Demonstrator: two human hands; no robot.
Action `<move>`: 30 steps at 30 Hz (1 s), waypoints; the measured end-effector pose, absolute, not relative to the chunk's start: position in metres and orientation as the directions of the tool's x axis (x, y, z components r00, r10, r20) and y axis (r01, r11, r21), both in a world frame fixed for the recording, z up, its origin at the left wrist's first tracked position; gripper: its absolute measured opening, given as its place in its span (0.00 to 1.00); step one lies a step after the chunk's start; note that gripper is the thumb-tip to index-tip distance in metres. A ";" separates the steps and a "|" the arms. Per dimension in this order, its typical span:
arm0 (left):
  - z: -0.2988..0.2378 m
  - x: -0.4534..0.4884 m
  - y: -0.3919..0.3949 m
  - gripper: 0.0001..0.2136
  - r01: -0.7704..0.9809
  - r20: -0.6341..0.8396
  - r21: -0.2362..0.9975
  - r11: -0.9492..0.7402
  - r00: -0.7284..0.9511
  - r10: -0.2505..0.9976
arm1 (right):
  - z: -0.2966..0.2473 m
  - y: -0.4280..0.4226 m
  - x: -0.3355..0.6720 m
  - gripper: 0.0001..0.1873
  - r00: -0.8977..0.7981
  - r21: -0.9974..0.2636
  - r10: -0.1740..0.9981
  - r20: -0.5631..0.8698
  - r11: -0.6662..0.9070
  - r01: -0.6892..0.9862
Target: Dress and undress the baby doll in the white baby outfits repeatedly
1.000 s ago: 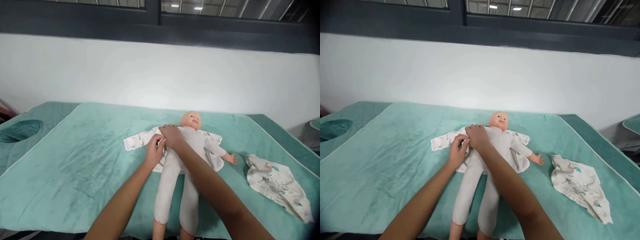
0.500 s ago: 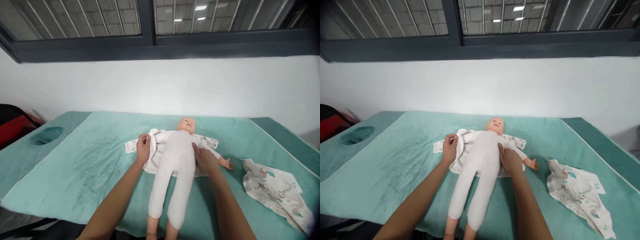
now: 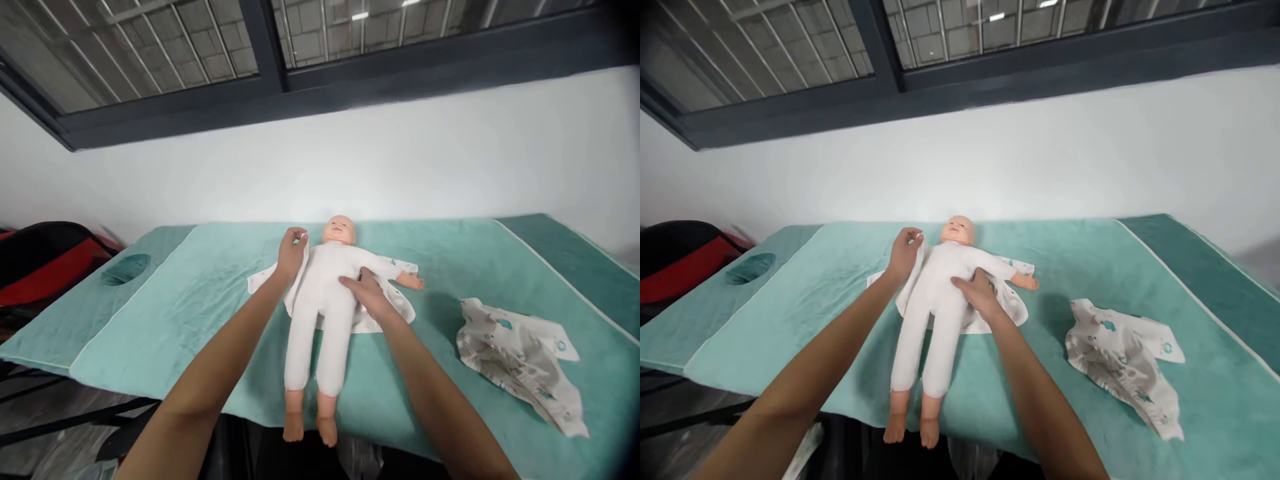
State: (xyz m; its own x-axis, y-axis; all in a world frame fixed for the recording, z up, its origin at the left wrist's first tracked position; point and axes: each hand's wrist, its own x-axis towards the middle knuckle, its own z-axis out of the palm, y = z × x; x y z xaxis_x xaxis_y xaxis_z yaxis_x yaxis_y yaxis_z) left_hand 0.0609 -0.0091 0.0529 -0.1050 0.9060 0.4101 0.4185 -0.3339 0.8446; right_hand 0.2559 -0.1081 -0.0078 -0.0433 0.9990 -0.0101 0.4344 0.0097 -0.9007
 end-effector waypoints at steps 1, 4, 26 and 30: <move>0.058 0.063 -0.007 0.06 0.429 0.390 0.845 -0.319 -0.085 0.917 | -0.004 -0.104 0.255 0.25 -0.048 -0.947 0.997 -0.056 -0.038 0.318; 0.073 0.065 -0.010 0.08 0.448 0.258 0.867 -0.219 -0.027 0.966 | 0.000 -0.089 0.251 0.27 -0.191 -0.984 0.970 -0.151 -0.165 -0.063; 0.063 0.132 -0.043 0.20 0.643 0.342 0.558 -0.525 0.397 0.851 | -0.010 -0.086 0.247 0.21 -0.380 -0.984 0.914 0.143 0.091 -0.153; 0.060 0.166 -0.018 0.26 0.719 0.190 0.174 -0.673 0.646 0.740 | -0.010 -0.086 0.249 0.17 -0.403 -0.987 0.903 0.147 0.104 -0.126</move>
